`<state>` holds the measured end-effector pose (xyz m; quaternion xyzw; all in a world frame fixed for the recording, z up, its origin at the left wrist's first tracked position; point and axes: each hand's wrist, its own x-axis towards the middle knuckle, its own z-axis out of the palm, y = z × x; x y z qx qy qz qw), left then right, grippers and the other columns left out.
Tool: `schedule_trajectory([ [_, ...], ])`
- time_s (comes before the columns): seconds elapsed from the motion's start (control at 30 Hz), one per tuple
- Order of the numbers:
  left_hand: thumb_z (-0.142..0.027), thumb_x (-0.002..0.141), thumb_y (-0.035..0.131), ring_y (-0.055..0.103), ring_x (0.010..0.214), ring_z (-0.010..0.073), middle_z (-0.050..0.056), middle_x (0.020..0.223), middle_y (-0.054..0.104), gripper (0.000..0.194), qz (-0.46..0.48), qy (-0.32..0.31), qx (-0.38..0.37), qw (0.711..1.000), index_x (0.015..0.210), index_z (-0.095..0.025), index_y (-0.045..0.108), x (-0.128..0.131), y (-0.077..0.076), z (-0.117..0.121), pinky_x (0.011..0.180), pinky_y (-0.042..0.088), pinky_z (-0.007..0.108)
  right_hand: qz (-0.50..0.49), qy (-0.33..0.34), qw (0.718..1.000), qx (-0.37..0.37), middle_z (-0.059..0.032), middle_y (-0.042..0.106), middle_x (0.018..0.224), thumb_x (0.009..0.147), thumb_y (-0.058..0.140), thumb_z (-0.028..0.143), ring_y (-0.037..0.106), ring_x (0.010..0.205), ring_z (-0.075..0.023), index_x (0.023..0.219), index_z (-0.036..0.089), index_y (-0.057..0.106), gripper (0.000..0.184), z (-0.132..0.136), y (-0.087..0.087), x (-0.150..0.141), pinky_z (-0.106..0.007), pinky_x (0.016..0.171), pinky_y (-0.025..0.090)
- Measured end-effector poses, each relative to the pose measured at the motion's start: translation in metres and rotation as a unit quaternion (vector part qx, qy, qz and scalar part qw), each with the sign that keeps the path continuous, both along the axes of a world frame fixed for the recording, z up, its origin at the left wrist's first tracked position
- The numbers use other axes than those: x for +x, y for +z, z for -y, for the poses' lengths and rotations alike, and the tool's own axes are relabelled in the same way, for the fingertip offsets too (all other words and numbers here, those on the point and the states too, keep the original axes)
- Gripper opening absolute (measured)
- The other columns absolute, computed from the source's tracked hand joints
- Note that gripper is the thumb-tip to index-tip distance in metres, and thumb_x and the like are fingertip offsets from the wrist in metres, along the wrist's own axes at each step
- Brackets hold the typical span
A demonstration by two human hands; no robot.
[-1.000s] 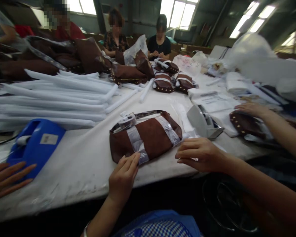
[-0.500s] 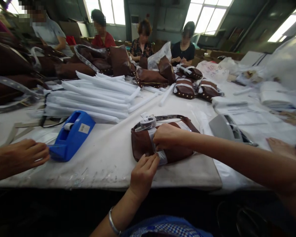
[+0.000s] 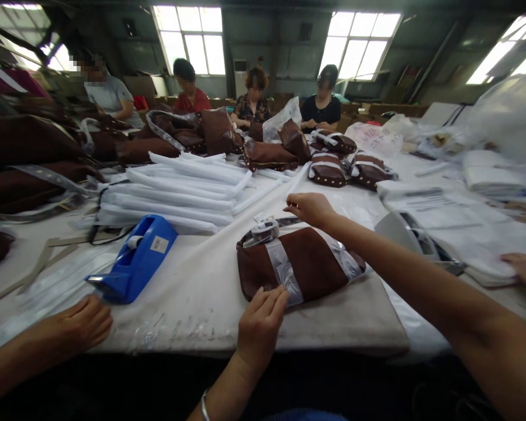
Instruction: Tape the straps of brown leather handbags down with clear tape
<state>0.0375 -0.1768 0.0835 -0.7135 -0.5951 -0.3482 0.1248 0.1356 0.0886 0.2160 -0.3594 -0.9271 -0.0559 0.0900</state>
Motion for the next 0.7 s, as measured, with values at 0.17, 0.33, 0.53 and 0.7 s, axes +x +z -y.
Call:
schedule_trajectory([
  [0.17, -0.007, 0.087, 0.050, 0.065, 0.113, 0.0182, 0.003, 0.125, 0.070, 0.035, 0.102, -0.019, -0.053, 0.993, 0.113, -0.023, 0.068, 0.001, 0.019, 0.011, 0.110, 0.049, 0.042, -0.158, 0.086, 0.982, -0.048, -0.0087, 0.065, 0.132, 0.098, 0.053, 0.042, 0.059, 0.122, -0.0256, 0.131, 0.023, 0.061, 0.038, 0.050, -0.052, 0.052, -0.042, 0.107, 0.042],
  [0.33, -0.015, 0.092, 0.049, 0.054, 0.132, 0.0207, 0.007, 0.143, 0.057, 0.038, 0.117, 0.003, -0.029, 0.993, 0.128, -0.023, 0.062, 0.006, 0.049, -0.009, 0.111, 0.046, 0.041, -0.185, 0.081, 0.978, -0.048, -0.0088, 0.041, 0.156, 0.096, 0.056, 0.042, 0.031, 0.147, -0.0318, 0.149, 0.024, 0.045, 0.057, 0.096, -0.096, 0.078, -0.057, 0.121, 0.025],
  [0.53, -0.033, 0.092, 0.055, 0.051, 0.135, 0.0246, 0.008, 0.149, 0.051, 0.063, -0.187, -0.032, 0.025, 0.981, 0.151, -0.020, 0.037, -0.007, 0.012, -0.064, 0.118, 0.034, 0.046, -0.259, 0.018, 0.964, -0.059, -0.0064, 0.055, 0.145, 0.096, 0.054, 0.037, 0.044, 0.140, -0.0292, 0.137, 0.028, 0.058, 0.042, 0.075, -0.098, 0.116, -0.055, 0.118, 0.035],
  [0.7, -0.028, 0.090, 0.058, 0.055, 0.130, 0.0314, 0.008, 0.148, 0.052, 0.072, -0.145, 0.032, 0.052, 0.988, 0.155, -0.036, 0.026, -0.039, -0.035, -0.059, 0.106, 0.046, 0.055, -0.371, -0.237, 0.879, -0.184, -0.0125, 0.061, 0.137, 0.085, 0.065, 0.050, 0.052, 0.132, -0.0349, 0.136, 0.024, 0.058, 0.058, 0.042, -0.106, 0.178, -0.056, 0.114, 0.039],
])
